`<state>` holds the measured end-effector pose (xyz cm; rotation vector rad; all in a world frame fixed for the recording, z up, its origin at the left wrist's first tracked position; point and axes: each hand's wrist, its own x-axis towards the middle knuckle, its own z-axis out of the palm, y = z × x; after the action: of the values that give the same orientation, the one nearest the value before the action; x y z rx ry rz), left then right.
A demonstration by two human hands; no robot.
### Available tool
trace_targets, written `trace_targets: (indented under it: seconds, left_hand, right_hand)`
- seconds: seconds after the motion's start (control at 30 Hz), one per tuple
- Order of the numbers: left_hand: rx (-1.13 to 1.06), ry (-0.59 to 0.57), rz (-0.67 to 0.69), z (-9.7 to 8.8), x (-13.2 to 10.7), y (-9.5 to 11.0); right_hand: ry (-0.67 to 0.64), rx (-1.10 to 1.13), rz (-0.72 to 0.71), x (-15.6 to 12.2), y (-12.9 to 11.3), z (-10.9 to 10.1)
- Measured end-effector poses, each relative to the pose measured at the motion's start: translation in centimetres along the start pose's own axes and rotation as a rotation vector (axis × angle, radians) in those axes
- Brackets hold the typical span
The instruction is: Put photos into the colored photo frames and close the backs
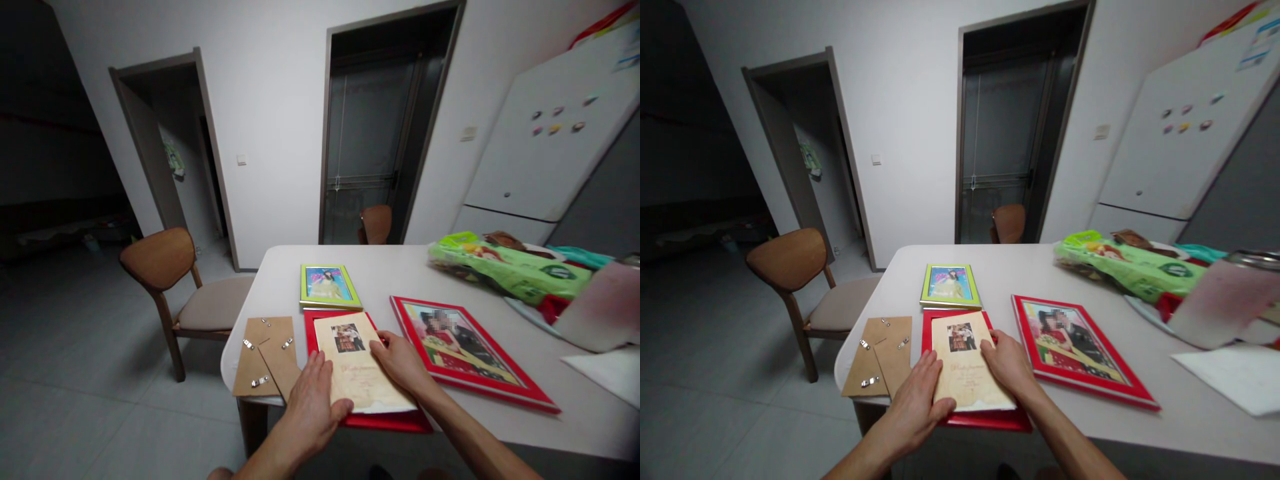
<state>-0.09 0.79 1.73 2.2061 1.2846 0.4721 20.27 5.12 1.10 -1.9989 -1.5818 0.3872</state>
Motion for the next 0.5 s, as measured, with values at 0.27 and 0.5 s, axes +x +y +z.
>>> trace_targets:
  seconds: [0.27,0.5]
  left_hand:
    - [0.01,-0.038,0.041,-0.3,-0.1,-0.1]
    - [0.014,-0.062,0.018,-0.5,-0.1,0.2]
  right_hand:
    - [0.018,0.171,0.006,-0.4,0.0,-0.2]
    - [-0.003,0.097,0.05,1.0,0.3,0.3]
